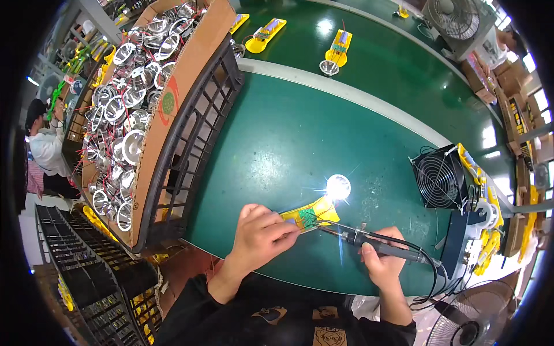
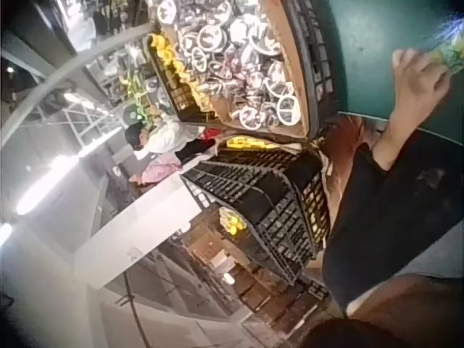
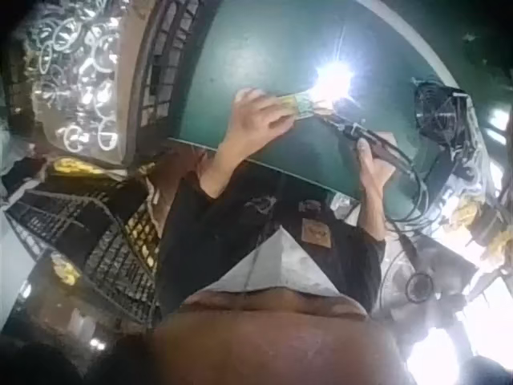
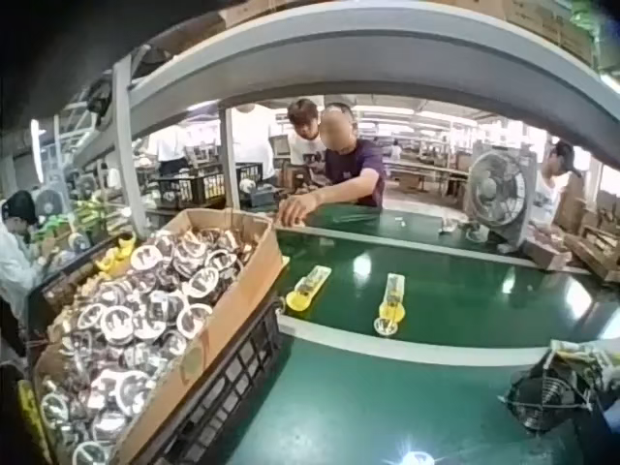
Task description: The person assembles flashlights by taking flashlight components from a conveyor belt, soldering wires to the circuit boards using a soldering iron and solder wire, and placing the assembled units back onto the conveyor belt.
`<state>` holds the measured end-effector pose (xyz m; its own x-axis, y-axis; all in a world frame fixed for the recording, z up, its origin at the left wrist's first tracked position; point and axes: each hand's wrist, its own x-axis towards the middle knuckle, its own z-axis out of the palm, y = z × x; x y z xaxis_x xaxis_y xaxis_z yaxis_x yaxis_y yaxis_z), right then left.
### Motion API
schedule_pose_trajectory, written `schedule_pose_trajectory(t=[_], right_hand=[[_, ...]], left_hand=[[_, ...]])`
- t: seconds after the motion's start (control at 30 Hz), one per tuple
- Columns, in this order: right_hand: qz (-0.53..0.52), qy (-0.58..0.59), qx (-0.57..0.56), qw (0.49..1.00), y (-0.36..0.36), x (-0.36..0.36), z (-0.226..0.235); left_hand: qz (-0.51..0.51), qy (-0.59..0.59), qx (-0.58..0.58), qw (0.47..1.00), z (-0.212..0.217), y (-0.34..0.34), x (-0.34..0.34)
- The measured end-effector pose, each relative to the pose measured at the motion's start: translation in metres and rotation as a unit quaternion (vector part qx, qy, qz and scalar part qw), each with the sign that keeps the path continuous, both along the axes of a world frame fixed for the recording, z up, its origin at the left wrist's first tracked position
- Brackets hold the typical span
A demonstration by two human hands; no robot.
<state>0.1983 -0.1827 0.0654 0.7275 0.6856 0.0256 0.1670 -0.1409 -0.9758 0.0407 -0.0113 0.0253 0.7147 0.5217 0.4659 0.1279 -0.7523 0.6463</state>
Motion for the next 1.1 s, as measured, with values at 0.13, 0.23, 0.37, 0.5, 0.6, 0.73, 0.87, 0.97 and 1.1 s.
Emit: schedule_pose_trajectory(t=[0.13,0.23,0.37,0.5,0.6,0.73,0.87,0.97,1.1], right_hand=[[0.006,-0.008,-0.009,1.0,0.0,0.0,0.0],[0.002,-0.005,-0.005,1.0,0.0,0.0,0.001],[0.002,0.018,0.008,1.0,-0.001,0.001,0.002],[0.016,0.016,0.024,0.999,-0.001,0.001,0.002],[0.011,0.019,0.022,1.0,-0.001,0.001,0.002],[-0.019,0.02,0.012,1.0,-0.007,0.001,0.007],[-0.049,-0.005,0.051,0.997,-0.016,0.005,0.011],[-0.064,-0.048,0.116,0.99,-0.024,0.011,0.011],[-0.111,-0.014,0.16,0.981,-0.032,0.019,0.007]], left_hand=[[-0.012,0.013,0.002,1.0,0.001,0.001,0.0],[-0.014,0.013,0.0,1.0,0.001,0.001,0.0],[-0.009,0.008,0.002,1.0,0.001,0.001,0.0],[-0.004,0.002,0.0,1.0,0.001,0.001,0.001],[-0.005,0.004,-0.002,1.0,0.001,0.001,0.001],[-0.01,0.012,-0.001,1.0,0.001,0.001,0.001],[-0.002,-0.001,0.005,1.0,0.0,0.001,0.002],[-0.003,-0.006,0.01,1.0,0.0,0.001,0.002],[-0.007,0.002,0.003,1.0,0.001,0.0,0.002]])
